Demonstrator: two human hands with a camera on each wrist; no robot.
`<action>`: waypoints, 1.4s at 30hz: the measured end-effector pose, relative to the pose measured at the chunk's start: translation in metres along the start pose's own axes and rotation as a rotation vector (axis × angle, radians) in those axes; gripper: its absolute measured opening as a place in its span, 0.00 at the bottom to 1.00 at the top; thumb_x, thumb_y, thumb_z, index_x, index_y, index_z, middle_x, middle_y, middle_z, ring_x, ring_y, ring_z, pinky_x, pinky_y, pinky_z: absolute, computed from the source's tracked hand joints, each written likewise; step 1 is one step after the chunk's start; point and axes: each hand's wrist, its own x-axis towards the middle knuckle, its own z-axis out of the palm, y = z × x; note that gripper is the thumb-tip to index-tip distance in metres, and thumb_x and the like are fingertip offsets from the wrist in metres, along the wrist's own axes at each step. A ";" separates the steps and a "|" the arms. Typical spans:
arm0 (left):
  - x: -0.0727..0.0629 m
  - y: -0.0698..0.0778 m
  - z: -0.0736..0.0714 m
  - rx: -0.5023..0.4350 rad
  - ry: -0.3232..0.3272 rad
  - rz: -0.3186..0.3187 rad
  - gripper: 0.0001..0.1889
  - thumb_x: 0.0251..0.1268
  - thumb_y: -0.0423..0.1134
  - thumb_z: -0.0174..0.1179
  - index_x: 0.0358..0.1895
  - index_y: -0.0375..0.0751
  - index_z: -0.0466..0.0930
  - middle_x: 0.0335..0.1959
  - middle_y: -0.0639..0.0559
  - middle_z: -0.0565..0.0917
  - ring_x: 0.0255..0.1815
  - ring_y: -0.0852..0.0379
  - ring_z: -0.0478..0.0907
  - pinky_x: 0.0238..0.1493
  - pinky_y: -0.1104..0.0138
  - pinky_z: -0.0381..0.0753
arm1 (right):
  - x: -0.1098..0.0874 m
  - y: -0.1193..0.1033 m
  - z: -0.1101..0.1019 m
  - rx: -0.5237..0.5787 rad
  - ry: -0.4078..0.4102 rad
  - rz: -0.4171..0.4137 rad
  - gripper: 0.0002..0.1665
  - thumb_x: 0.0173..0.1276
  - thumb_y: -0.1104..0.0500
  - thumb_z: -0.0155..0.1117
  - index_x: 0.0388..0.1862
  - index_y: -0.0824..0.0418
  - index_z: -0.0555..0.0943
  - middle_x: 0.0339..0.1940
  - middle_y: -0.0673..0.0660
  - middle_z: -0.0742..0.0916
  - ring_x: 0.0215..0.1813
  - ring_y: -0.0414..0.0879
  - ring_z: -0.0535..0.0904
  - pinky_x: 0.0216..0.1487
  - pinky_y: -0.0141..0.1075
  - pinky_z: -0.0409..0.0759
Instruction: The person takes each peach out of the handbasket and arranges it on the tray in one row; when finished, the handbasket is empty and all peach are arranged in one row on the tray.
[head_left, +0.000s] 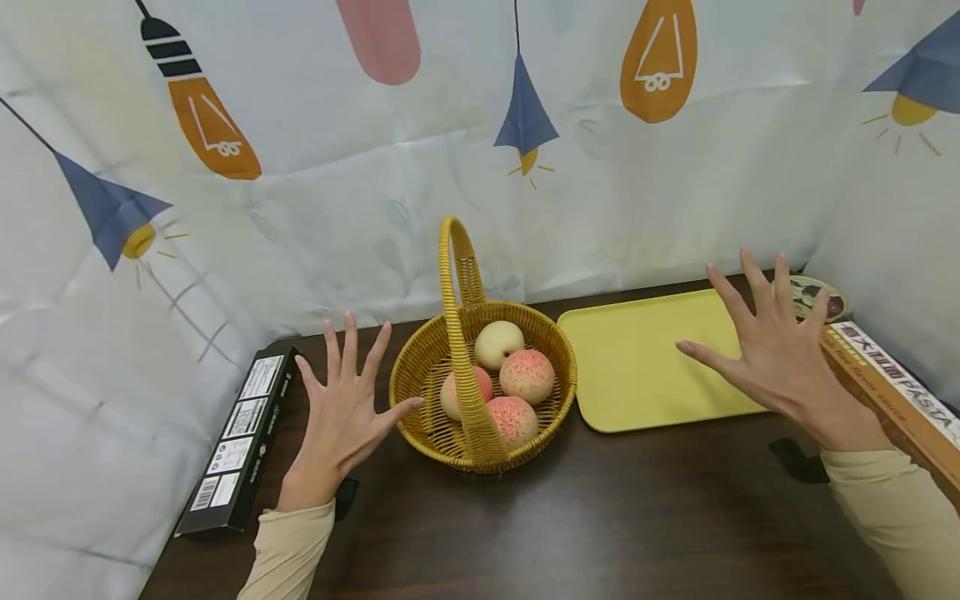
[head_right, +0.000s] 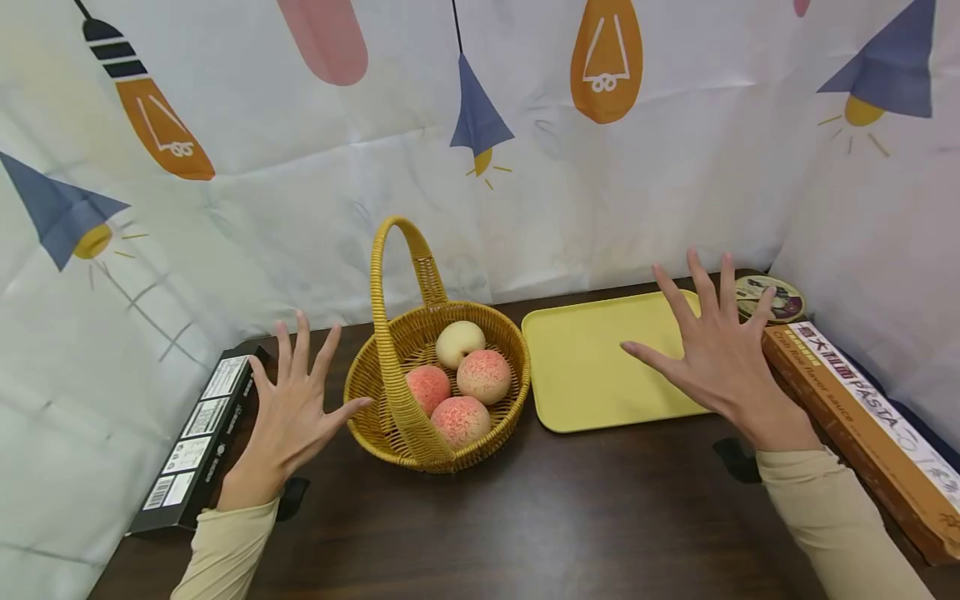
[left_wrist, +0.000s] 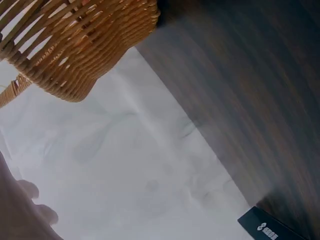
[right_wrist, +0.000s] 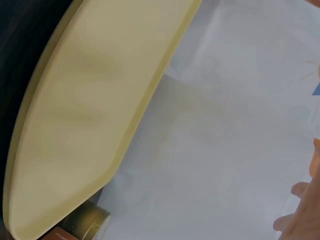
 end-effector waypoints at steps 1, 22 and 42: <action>0.000 0.000 0.000 -0.006 -0.004 0.004 0.55 0.59 0.89 0.29 0.87 0.65 0.41 0.87 0.45 0.32 0.85 0.37 0.25 0.65 0.18 0.33 | 0.001 -0.001 -0.001 0.000 0.004 -0.004 0.61 0.68 0.25 0.62 0.89 0.46 0.48 0.88 0.61 0.45 0.85 0.67 0.28 0.64 0.82 0.22; -0.016 0.005 0.030 -0.826 -0.265 -0.137 0.61 0.59 0.51 0.78 0.87 0.54 0.41 0.85 0.45 0.42 0.82 0.37 0.49 0.70 0.32 0.60 | 0.061 -0.110 0.049 0.397 -0.198 -0.416 0.42 0.64 0.56 0.81 0.75 0.59 0.73 0.80 0.62 0.65 0.79 0.63 0.60 0.66 0.63 0.72; -0.009 -0.001 0.037 -1.033 -0.382 -0.245 0.64 0.59 0.44 0.79 0.87 0.54 0.35 0.82 0.39 0.53 0.77 0.37 0.62 0.68 0.43 0.71 | 0.085 -0.139 0.093 0.513 -0.543 -0.575 0.31 0.60 0.64 0.82 0.63 0.63 0.82 0.63 0.60 0.77 0.65 0.56 0.76 0.62 0.49 0.80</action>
